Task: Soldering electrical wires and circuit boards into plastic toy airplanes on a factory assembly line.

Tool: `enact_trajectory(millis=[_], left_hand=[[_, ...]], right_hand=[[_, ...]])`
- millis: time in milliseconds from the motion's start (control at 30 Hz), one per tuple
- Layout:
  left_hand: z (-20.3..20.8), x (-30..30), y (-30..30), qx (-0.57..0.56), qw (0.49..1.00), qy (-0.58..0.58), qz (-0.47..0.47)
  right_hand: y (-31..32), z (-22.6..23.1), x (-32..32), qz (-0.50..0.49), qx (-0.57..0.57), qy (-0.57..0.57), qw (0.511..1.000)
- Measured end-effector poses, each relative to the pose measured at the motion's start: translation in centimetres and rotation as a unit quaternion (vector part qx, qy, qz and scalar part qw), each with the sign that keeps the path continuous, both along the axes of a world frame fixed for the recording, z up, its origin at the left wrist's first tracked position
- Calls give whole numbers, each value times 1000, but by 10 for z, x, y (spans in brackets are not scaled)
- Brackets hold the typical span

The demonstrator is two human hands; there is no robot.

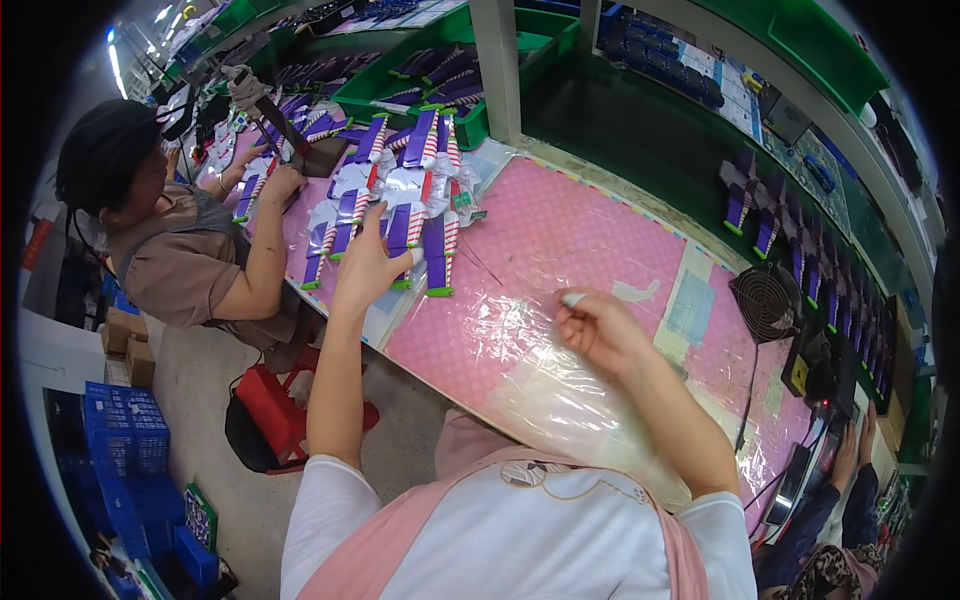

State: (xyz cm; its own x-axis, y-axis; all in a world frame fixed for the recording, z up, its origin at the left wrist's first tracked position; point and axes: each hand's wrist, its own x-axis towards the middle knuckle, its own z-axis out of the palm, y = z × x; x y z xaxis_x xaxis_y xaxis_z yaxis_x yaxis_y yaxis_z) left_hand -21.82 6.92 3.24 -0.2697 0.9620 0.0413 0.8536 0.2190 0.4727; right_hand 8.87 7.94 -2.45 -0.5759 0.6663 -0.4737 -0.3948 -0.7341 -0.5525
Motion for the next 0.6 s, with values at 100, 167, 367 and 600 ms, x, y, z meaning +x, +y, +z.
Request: enact_trajectory(millis=[100,167,367,600], left_hand=[[-8,-11,11,12,972,-232,-28],[-4,-7,17,43,908,-415,-33],[30,110,-57,51,894,-350,-274],[24,88,-109,-108,854,-418,-290]], right_hand=[[-17,25,-20,76,25,-3,997],[-20,29,-25,134,86,9,987],[-35,50,-41,10,59,85,995],[-110,57,129,164,184,-256,935]])
